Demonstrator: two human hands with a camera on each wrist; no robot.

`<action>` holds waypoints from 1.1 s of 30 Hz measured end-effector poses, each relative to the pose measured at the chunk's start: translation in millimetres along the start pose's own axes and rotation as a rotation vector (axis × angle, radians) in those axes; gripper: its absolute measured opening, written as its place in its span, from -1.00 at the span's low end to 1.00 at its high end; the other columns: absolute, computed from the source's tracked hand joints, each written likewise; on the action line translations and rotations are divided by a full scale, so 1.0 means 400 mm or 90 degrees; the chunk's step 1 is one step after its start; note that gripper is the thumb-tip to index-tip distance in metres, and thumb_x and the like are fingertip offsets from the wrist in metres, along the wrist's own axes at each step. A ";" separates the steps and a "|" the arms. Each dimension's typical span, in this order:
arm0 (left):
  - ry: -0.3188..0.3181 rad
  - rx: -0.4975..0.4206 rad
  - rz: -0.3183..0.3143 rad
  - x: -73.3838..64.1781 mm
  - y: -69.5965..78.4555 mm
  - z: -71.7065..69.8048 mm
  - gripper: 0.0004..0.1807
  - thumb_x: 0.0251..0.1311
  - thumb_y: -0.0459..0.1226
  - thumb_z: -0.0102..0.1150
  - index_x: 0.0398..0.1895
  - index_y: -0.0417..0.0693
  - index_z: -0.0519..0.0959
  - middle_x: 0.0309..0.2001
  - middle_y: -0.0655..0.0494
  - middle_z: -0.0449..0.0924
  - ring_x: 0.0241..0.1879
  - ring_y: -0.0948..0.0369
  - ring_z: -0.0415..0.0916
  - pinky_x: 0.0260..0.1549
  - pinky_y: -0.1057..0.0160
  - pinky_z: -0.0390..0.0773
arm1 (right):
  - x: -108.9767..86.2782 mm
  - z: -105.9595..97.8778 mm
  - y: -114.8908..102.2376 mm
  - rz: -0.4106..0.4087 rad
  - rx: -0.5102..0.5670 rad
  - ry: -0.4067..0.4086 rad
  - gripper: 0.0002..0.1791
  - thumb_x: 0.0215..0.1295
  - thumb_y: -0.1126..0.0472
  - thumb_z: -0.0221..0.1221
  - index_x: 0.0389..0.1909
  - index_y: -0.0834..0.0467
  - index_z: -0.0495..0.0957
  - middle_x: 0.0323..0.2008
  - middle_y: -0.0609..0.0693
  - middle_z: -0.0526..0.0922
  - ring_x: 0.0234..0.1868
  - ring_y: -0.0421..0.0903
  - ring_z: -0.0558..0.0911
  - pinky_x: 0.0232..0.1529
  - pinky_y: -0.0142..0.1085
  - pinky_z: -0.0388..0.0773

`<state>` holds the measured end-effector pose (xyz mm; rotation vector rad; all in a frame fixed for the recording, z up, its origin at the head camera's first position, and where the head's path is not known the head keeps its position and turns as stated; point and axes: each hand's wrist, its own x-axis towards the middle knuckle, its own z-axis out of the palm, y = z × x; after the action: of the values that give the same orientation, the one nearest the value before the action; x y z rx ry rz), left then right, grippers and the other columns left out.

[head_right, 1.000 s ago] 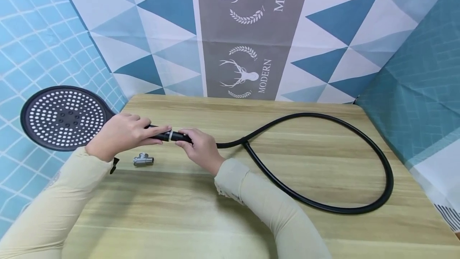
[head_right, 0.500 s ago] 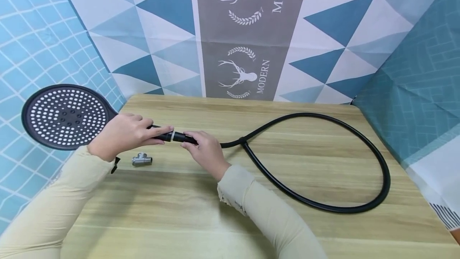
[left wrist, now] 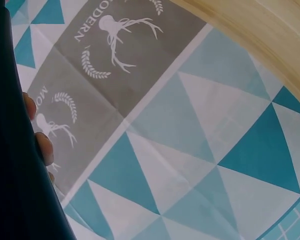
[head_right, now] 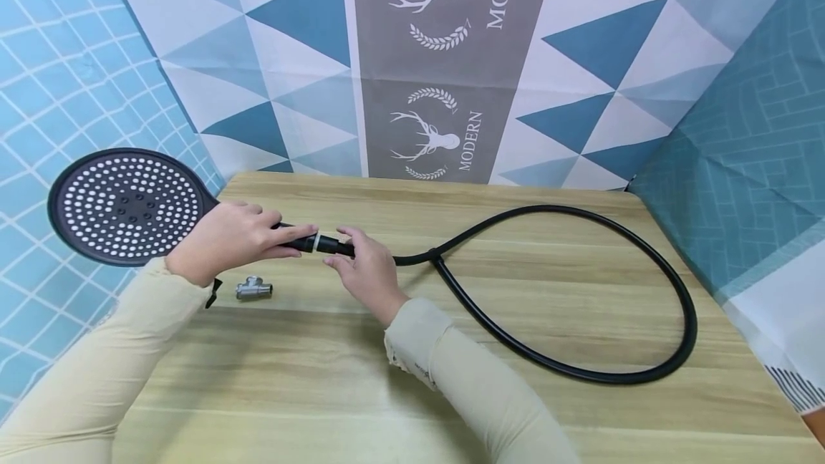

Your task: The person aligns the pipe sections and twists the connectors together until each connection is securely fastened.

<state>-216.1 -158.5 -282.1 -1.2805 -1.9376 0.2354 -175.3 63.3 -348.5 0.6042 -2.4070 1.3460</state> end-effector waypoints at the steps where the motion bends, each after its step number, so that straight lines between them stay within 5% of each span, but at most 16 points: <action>1: 0.001 -0.002 0.000 0.000 -0.001 0.000 -0.40 0.48 0.18 -0.47 -0.07 0.21 0.64 -0.73 0.07 0.29 -0.83 0.22 0.12 -0.85 0.27 0.20 | 0.001 0.003 -0.003 0.003 0.003 0.002 -0.51 0.21 0.28 0.31 0.15 0.31 0.47 -0.12 0.23 0.67 -0.46 -0.06 0.67 -0.44 -0.42 0.54; 17: -0.015 -0.005 0.007 0.000 0.007 0.004 -0.35 0.48 0.17 -0.58 -0.04 0.21 0.62 -0.71 0.07 0.28 -0.82 0.23 0.10 -0.85 0.28 0.20 | -0.001 0.012 -0.010 -0.026 -0.083 0.031 -0.68 0.28 0.24 0.25 -0.03 0.34 0.57 -0.13 0.19 0.69 -0.16 0.04 0.68 -0.14 -0.11 0.58; 33: -0.019 0.010 0.014 -0.007 0.010 0.006 -0.39 0.48 0.17 -0.53 -0.05 0.21 0.60 -0.72 0.08 0.26 -0.81 0.24 0.07 -0.84 0.30 0.16 | -0.009 0.025 0.001 -0.085 -0.144 0.057 -0.69 0.27 0.22 0.24 -0.08 0.35 0.59 -0.18 0.20 0.71 -0.17 0.06 0.70 -0.13 -0.12 0.58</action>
<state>-214.4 -158.5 -287.3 -1.2959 -1.9438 0.2809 -173.2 55.8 -355.4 0.6167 -2.3568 1.0086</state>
